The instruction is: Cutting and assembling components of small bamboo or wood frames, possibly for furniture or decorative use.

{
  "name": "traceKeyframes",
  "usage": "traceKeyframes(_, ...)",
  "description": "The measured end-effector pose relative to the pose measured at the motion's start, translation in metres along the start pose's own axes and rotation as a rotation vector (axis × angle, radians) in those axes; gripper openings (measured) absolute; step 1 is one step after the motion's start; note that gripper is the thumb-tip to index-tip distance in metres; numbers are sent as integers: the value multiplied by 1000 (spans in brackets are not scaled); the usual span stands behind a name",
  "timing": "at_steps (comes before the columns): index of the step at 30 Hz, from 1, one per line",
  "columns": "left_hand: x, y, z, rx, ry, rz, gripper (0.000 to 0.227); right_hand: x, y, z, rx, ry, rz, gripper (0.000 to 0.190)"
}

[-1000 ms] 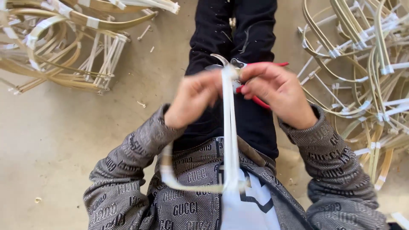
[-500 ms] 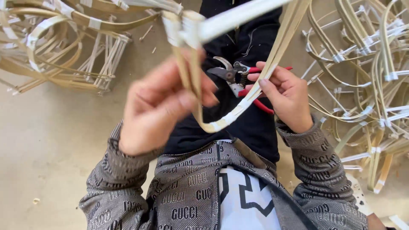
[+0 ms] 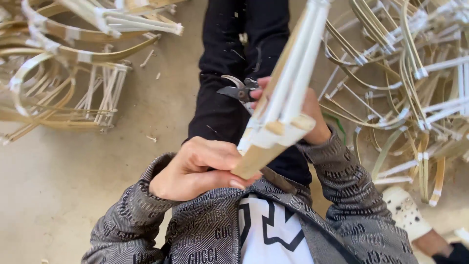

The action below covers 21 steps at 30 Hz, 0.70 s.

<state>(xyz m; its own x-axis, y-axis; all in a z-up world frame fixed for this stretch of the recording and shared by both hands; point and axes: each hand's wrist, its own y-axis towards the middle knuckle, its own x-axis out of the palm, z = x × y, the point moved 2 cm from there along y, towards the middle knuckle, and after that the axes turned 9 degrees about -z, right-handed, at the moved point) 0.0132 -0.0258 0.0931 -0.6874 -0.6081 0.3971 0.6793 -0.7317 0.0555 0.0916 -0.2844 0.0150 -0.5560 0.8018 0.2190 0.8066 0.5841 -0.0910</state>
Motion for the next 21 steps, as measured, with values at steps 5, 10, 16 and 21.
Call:
traceKeyframes(5, -16, -18, -9, 11, 104, 262, 15, -45, -17, -15, 2, 18, -22, 47)
traceKeyframes(10, -63, -56, -22, 399, -151, 644, 30, -155, -91, 100, 365, -849, 382, 24)
traceKeyframes(16, -108, -67, -21, 563, -565, 726, 47, -128, -176, 208, 721, -1345, 263, 65)
traceKeyframes(21, -123, -50, -30, 579, -532, 767, 58, -127, -191, 210, 559, -1198, 356, 44)
